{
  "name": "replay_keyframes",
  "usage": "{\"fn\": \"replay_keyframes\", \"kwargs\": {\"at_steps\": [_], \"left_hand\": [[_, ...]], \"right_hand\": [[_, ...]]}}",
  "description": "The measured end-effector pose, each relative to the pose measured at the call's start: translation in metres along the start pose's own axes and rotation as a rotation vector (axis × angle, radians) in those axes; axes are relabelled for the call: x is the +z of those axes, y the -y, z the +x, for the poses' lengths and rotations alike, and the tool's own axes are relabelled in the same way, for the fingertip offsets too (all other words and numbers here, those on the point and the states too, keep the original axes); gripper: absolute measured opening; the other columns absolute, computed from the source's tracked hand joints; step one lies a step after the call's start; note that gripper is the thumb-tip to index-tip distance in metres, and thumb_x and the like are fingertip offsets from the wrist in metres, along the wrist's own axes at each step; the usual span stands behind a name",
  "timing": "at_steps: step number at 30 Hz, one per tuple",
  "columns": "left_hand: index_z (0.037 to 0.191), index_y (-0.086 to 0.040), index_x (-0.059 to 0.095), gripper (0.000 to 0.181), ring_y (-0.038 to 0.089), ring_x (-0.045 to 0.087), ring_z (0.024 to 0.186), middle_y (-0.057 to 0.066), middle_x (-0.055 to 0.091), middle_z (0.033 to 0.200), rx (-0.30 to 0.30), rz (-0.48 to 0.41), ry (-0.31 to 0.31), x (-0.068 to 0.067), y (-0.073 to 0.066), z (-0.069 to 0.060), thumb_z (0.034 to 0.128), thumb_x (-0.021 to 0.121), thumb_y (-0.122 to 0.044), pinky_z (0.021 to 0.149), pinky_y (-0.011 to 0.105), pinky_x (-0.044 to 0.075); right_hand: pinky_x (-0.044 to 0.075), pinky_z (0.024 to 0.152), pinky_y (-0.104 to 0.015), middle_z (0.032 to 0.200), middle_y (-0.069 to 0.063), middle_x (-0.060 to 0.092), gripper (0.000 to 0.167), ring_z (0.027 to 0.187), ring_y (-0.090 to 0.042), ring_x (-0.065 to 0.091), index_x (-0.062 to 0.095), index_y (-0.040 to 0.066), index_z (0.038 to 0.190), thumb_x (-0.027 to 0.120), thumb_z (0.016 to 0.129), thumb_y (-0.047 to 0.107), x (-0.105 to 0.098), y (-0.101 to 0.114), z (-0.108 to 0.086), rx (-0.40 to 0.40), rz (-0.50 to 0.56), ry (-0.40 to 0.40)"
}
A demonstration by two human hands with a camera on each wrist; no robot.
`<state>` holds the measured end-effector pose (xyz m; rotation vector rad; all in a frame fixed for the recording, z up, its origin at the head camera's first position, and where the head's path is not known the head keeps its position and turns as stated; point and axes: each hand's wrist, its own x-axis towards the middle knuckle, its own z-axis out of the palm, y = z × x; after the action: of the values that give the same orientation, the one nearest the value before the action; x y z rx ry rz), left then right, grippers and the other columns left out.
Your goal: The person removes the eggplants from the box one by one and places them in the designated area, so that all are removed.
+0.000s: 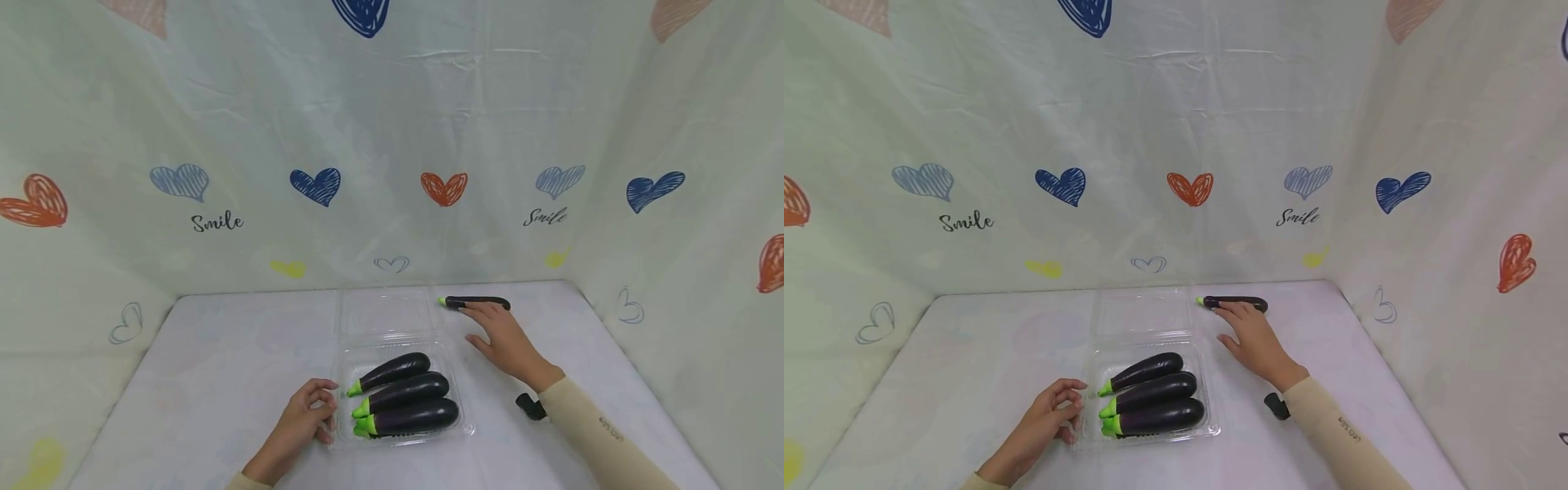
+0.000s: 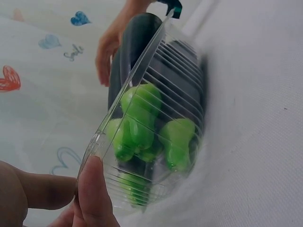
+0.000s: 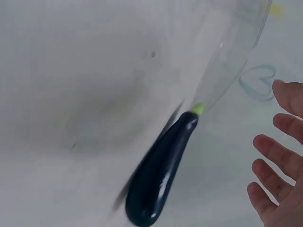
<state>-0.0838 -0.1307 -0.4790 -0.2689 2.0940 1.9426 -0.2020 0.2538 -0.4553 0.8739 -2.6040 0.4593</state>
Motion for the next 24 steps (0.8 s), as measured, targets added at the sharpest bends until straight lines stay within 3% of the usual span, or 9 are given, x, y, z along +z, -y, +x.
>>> {"fn": "replay_keyframes", "kwargs": {"at_steps": [6, 13, 24], "left_hand": [[0.133, 0.009, 0.050, 0.035, 0.019, 0.059, 0.069, 0.006, 0.057, 0.095, 0.008, -0.001, 0.011, -0.001, 0.001, 0.000, 0.1002, 0.059, 0.003, 0.051, 0.027, 0.054], [0.133, 0.009, 0.050, 0.034, 0.019, 0.059, 0.068, 0.006, 0.057, 0.095, 0.016, -0.007, 0.020, -0.001, 0.001, 0.000, 0.1006, 0.058, 0.002, 0.051, 0.028, 0.054], [0.133, 0.010, 0.050, 0.035, 0.019, 0.058, 0.069, 0.007, 0.057, 0.095, 0.010, 0.000, 0.012, -0.001, 0.000, 0.000, 0.0993, 0.057, 0.005, 0.051, 0.028, 0.055]], "right_hand": [[0.051, 0.106, -0.060, 0.139, -0.016, 0.065, 0.054, 0.127, -0.038, 0.059, 0.067, 0.004, 0.136, 0.087, 0.087, 0.016, -0.003, 0.028, 0.000, -0.073, -0.028, 0.014], [0.048, 0.111, -0.055, 0.141, -0.010, 0.064, 0.056, 0.131, -0.034, 0.058, 0.066, 0.009, 0.139, 0.085, 0.091, 0.029, -0.006, 0.057, -0.006, -0.134, -0.026, 0.094], [0.050, 0.109, -0.050, 0.139, -0.005, 0.066, 0.051, 0.130, -0.030, 0.058, 0.065, 0.012, 0.140, 0.076, 0.098, 0.039, -0.006, 0.085, -0.012, -0.245, -0.002, 0.174]]}}
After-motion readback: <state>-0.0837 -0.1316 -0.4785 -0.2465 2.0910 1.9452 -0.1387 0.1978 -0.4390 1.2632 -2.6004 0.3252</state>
